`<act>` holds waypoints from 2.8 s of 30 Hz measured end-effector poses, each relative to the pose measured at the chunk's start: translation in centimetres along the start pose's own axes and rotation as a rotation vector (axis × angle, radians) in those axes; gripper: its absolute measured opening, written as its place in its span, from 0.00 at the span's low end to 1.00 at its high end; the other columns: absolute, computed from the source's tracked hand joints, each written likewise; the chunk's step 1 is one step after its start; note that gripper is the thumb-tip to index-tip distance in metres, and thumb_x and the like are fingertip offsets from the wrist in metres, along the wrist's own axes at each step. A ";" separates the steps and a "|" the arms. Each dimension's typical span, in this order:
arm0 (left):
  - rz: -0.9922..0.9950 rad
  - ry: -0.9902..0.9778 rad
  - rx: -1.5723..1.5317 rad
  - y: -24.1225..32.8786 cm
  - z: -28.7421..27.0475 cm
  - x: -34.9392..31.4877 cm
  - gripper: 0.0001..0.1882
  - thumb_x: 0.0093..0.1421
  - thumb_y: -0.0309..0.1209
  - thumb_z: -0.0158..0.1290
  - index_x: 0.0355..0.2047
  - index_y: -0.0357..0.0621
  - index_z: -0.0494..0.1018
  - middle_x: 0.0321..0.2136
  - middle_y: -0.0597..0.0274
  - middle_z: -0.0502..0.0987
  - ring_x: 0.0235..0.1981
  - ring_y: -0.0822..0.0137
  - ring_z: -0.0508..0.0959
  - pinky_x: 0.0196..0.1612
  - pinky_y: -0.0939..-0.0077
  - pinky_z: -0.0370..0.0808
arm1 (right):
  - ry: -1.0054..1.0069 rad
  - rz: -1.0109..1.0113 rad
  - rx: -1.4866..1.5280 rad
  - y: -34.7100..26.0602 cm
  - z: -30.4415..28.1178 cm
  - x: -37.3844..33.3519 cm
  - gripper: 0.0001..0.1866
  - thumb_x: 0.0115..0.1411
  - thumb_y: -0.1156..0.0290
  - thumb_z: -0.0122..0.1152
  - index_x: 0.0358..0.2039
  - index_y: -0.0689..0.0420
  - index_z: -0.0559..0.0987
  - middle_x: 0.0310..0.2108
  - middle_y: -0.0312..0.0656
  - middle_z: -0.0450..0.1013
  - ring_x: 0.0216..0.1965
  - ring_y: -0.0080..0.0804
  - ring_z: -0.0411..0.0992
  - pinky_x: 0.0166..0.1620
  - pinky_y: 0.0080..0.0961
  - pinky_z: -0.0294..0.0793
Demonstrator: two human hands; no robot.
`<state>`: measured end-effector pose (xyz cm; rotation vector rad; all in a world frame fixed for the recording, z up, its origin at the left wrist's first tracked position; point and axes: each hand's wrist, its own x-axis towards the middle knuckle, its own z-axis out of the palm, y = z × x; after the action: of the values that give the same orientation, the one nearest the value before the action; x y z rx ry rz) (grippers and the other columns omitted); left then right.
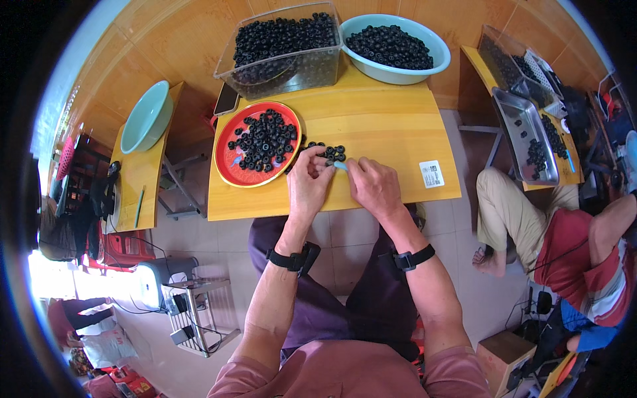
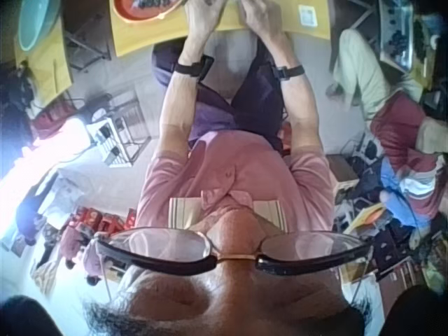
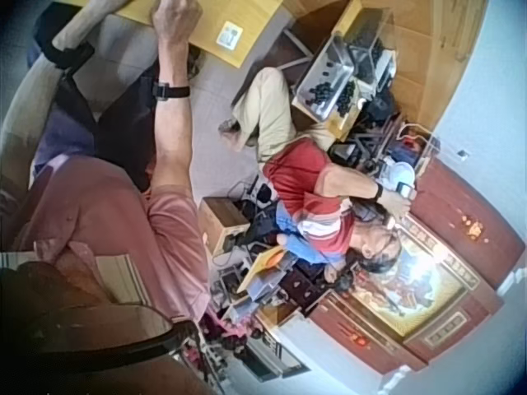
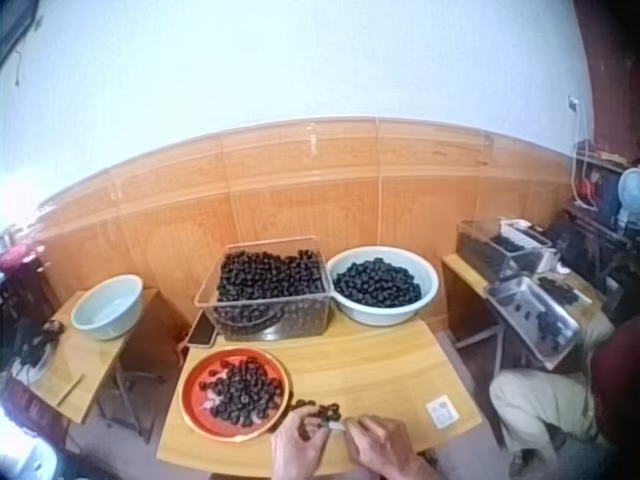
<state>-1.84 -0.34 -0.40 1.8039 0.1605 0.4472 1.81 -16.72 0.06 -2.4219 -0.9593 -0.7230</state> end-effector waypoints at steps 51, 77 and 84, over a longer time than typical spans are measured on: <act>0.101 0.106 0.731 0.7 -5.5 -3.5 0.13 0.65 0.35 0.62 0.45 0.43 0.78 0.37 0.52 0.81 0.33 0.45 0.83 0.35 0.54 0.79 | 0.030 0.172 -0.048 0.4 1.2 0.1 0.02 0.61 0.73 0.60 0.32 0.55 0.76 0.25 0.41 0.74 0.28 0.42 0.80 0.28 0.41 0.78; 0.048 0.143 0.040 0.0 0.2 -1.8 0.14 0.59 0.19 0.64 0.46 0.39 0.81 0.33 0.63 0.77 0.31 0.73 0.76 0.37 0.78 0.76 | 0.050 0.030 0.028 0.0 0.1 0.1 0.02 0.62 0.74 0.61 0.33 0.57 0.77 0.24 0.41 0.73 0.27 0.41 0.78 0.28 0.38 0.77; 0.021 0.137 0.080 0.6 0.2 -1.9 0.16 0.58 0.20 0.65 0.47 0.39 0.79 0.33 0.65 0.78 0.33 0.75 0.77 0.40 0.79 0.77 | 0.027 -0.048 0.046 -0.2 -0.1 0.1 0.03 0.61 0.73 0.63 0.33 0.57 0.78 0.23 0.40 0.71 0.25 0.39 0.77 0.26 0.37 0.76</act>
<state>-3.59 -1.38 -0.27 1.8547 0.2583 0.5873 1.73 -16.63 0.26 -2.3512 -1.0150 -0.7406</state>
